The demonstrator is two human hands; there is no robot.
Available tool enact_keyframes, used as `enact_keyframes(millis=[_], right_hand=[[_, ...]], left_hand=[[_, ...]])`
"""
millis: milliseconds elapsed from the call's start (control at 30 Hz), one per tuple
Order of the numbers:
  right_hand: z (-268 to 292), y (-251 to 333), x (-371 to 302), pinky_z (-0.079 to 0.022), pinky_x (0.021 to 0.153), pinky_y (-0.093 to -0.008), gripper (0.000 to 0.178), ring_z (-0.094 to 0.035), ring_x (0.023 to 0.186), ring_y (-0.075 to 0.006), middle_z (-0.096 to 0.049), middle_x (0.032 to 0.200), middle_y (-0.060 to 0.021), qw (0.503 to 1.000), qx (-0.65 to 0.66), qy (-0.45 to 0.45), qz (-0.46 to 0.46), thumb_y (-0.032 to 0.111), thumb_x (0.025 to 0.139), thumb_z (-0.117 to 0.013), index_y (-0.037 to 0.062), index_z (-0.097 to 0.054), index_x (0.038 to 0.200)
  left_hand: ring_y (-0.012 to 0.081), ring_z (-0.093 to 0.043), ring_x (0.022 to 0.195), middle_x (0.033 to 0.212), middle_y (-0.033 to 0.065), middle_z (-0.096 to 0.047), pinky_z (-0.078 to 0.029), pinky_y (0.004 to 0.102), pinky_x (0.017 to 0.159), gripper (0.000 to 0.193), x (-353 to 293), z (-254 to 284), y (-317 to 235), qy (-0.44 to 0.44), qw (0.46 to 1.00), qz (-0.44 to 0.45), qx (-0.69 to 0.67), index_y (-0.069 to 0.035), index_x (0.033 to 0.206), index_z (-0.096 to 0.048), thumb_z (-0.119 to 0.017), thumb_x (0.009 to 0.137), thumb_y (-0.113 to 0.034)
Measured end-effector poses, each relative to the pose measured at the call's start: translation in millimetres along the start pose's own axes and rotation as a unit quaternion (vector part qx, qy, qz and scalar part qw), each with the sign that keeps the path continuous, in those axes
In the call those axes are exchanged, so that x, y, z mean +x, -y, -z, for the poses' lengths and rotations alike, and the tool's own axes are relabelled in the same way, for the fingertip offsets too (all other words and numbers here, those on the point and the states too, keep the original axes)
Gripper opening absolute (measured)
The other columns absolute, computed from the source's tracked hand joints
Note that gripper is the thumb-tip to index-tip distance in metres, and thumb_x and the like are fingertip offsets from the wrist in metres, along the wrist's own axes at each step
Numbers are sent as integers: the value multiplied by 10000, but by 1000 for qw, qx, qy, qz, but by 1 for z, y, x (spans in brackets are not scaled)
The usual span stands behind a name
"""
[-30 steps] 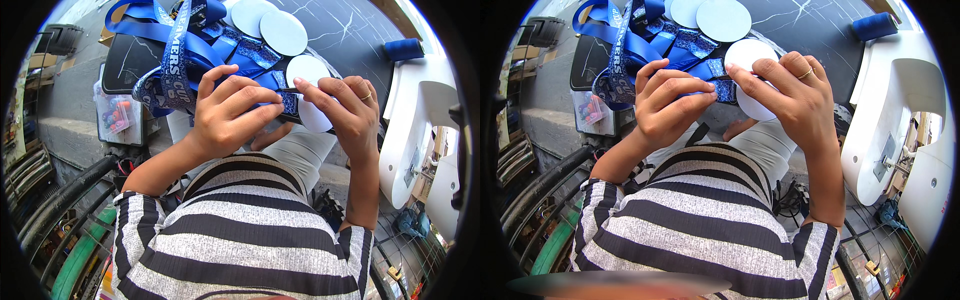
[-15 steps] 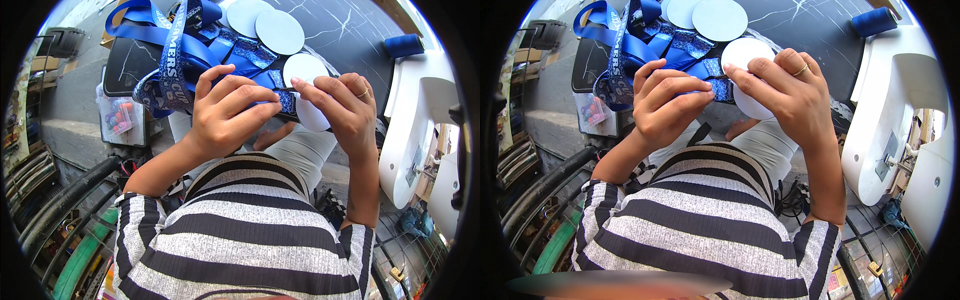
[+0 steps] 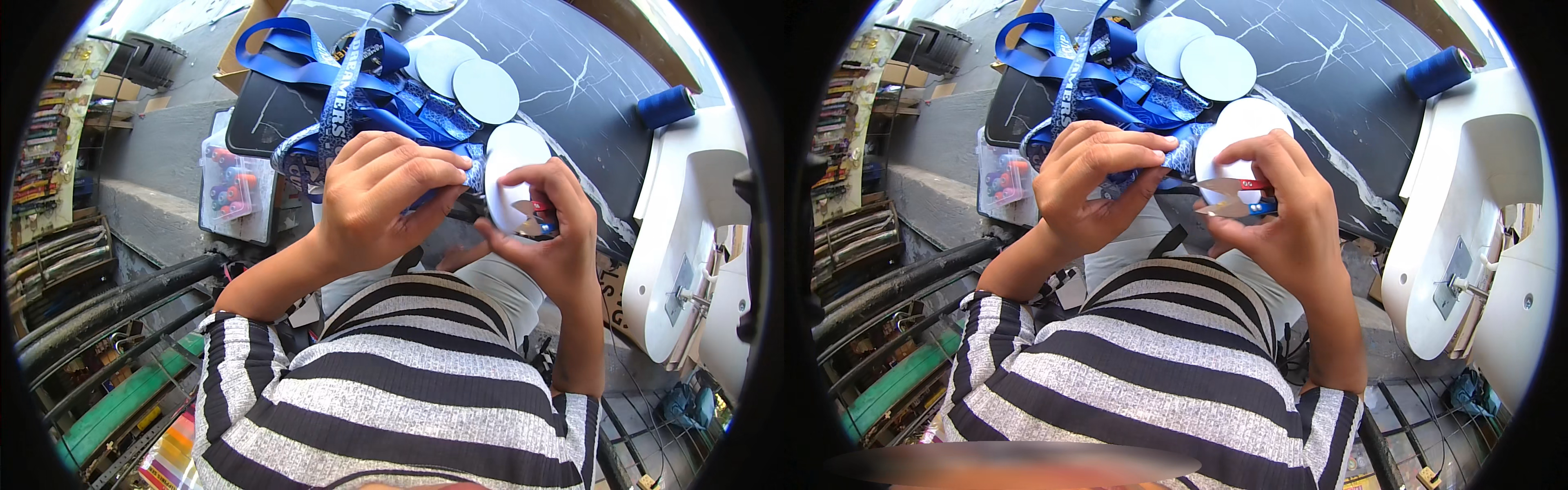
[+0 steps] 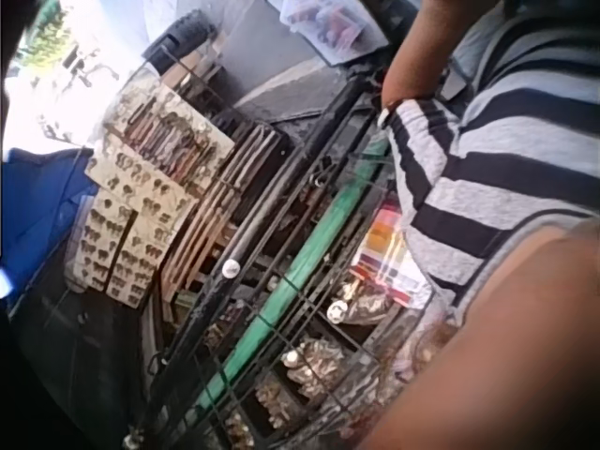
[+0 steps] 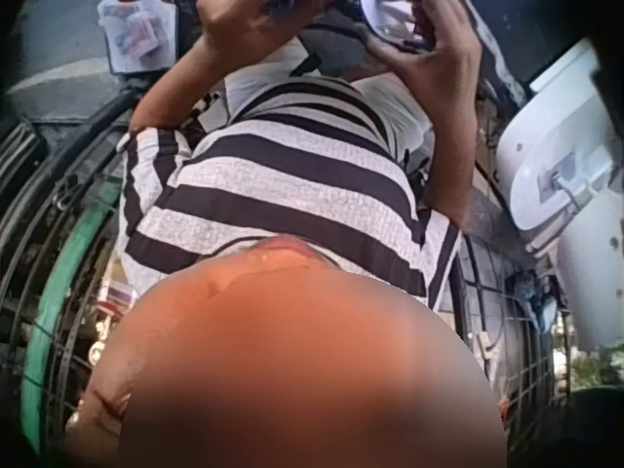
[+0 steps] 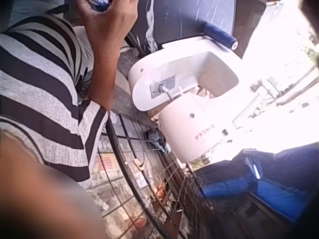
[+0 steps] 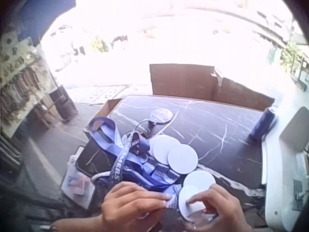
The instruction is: The person assembles a medal by attaching a circular badge to a blue ribbon using pliers to crimp a metal fastener. They then fold the ribbon and place the finished medal into a plastic display case.
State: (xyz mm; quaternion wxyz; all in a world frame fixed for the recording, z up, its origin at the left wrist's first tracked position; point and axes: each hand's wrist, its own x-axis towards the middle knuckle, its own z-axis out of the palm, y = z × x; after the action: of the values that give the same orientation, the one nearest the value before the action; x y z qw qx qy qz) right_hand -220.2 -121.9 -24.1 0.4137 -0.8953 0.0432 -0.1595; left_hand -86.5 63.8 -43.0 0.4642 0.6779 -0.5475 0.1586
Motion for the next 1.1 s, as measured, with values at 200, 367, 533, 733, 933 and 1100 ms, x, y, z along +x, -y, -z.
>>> enact_keyframes(millis=[200,367,533,733,933,1100], right_hand=[[8,-17,63,-392,612,-231,287,-559,785,-104,-608,903,-33,984,108,-50,130,180,764,-830,75,-761,1022],[6,-49,161,-381,555,-206,323,-556,666,-47,-722,857,-18,990,134,-14,50,337,900,-777,122,-762,1140],[-27,-106,257,-520,630,-245,228,-665,715,-91,-749,858,-40,974,227,20,-17,185,885,-783,49,-761,1067],[-60,-153,305,-569,653,-310,243,-702,692,-148,-753,793,-81,980,162,72,-94,158,798,-851,19,-790,986],[-36,-91,245,-557,766,-338,434,-723,838,-227,-753,905,-167,993,-45,-96,43,247,810,-847,-28,-723,1123],[-11,-32,117,-486,673,-264,404,-645,846,-140,-707,988,-79,994,103,-28,31,267,942,-726,31,-662,1264]], left_hand=[[119,-703,759,899,118,-747,-561,228,675,199,12,43,2,43,978,176,-108,12,1084,-686,-737,891,11],[81,-606,506,918,142,-740,-521,210,501,286,12,115,51,69,879,370,-291,40,1184,-637,-642,952,-127],[59,-620,554,986,127,-749,-509,172,519,347,-4,192,118,105,832,458,-295,19,1247,-626,-649,950,-159],[179,-694,922,1095,108,-732,-552,289,810,359,-11,198,126,52,895,438,69,-62,1265,-648,-698,914,-118],[194,-652,992,1042,34,-733,-424,352,934,179,-11,75,38,0,979,93,182,-113,948,-766,-822,779,-95],[166,-609,891,959,-12,-701,-373,339,854,317,-6,-3,0,49,990,31,126,-139,975,-770,-892,702,-244]])
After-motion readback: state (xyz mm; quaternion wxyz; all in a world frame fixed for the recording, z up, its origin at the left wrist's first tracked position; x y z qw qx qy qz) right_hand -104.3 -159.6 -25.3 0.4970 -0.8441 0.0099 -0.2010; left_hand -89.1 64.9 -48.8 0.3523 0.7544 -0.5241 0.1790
